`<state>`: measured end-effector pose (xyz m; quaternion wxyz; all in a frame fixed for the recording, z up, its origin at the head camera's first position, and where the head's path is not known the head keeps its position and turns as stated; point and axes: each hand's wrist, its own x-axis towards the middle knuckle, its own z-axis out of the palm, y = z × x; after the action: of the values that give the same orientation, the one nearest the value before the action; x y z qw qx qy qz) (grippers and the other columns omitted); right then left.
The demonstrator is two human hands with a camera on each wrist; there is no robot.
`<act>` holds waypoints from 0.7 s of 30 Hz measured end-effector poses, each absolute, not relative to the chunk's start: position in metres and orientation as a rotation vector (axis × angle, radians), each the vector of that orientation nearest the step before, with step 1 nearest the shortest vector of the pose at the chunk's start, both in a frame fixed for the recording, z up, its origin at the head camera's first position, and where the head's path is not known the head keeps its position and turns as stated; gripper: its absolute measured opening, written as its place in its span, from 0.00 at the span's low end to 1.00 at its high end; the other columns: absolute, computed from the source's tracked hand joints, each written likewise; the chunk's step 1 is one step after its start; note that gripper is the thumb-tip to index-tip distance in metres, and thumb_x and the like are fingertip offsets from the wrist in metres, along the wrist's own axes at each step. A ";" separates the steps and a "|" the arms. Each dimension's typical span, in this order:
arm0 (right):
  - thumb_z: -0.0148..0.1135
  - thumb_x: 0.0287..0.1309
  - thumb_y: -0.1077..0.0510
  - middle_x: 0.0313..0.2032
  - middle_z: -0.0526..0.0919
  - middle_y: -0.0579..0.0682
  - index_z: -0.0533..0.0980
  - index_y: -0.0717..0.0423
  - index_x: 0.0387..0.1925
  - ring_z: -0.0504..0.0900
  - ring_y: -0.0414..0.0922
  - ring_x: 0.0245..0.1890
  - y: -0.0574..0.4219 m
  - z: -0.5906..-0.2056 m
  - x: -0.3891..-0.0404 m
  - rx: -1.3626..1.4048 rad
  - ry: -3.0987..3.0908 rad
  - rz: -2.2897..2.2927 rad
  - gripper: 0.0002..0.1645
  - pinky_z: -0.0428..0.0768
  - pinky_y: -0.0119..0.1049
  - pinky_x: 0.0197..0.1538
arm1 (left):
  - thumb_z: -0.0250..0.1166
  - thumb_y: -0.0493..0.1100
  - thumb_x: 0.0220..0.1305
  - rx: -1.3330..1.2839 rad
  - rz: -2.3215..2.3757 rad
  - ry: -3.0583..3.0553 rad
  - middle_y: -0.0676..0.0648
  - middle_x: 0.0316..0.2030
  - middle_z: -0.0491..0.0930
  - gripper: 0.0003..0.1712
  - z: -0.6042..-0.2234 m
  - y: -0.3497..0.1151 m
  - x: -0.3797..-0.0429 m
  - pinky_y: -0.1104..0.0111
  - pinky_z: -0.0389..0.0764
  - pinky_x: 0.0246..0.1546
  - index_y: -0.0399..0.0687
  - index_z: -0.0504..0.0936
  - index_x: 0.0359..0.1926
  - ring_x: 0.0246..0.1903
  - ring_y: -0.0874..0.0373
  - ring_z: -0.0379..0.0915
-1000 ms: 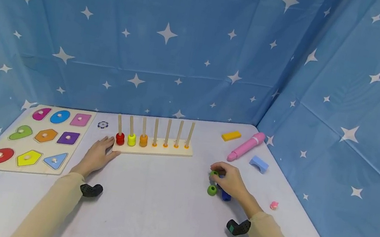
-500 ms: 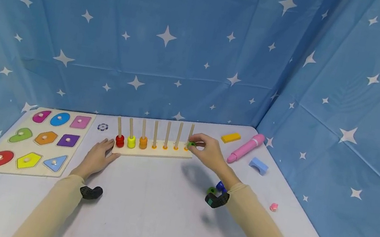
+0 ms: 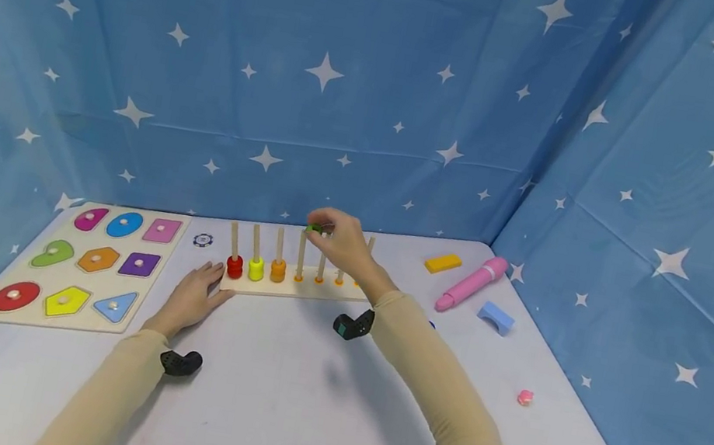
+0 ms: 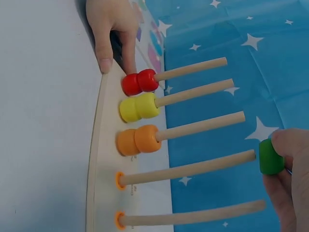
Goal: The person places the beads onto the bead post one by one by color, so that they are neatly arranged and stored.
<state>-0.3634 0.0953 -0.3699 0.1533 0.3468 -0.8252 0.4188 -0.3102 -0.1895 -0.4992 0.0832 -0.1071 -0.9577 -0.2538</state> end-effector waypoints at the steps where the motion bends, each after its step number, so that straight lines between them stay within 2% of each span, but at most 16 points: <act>1: 0.64 0.56 0.66 0.42 0.82 0.59 0.78 0.62 0.44 0.81 0.45 0.41 0.092 -0.369 -0.366 0.993 -2.374 1.202 0.13 0.82 0.36 0.47 | 0.60 0.51 0.65 -0.316 -0.763 -2.858 0.32 0.65 0.60 0.38 -0.499 -0.189 -0.310 0.47 0.46 0.68 0.28 0.62 0.65 0.67 0.37 0.48; 5: 0.63 0.57 0.66 0.43 0.81 0.58 0.77 0.62 0.46 0.81 0.45 0.41 0.085 -0.370 -0.373 0.974 -2.413 1.194 0.14 0.81 0.34 0.47 | 0.60 0.52 0.65 -0.315 -0.762 -2.859 0.32 0.65 0.60 0.38 -0.498 -0.189 -0.310 0.47 0.46 0.69 0.28 0.62 0.65 0.68 0.37 0.48; 18: 0.64 0.56 0.64 0.42 0.81 0.55 0.77 0.62 0.45 0.81 0.47 0.44 0.080 -0.371 -0.380 0.981 -2.433 1.154 0.14 0.81 0.36 0.49 | 0.61 0.52 0.64 -0.322 -0.754 -2.855 0.32 0.65 0.61 0.38 -0.498 -0.188 -0.309 0.47 0.47 0.68 0.29 0.63 0.65 0.67 0.37 0.49; 21: 0.64 0.56 0.64 0.42 0.81 0.54 0.77 0.64 0.45 0.81 0.48 0.44 0.080 -0.370 -0.381 0.983 -2.416 1.149 0.14 0.80 0.33 0.49 | 0.61 0.52 0.65 -0.320 -0.750 -2.852 0.32 0.65 0.61 0.38 -0.497 -0.190 -0.308 0.47 0.47 0.68 0.28 0.62 0.65 0.67 0.36 0.49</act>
<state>-0.3812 0.0799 -0.3703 0.1450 0.3411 -0.8387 0.3990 -0.3083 -0.1898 -0.4971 0.0877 -0.1074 -0.9578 -0.2518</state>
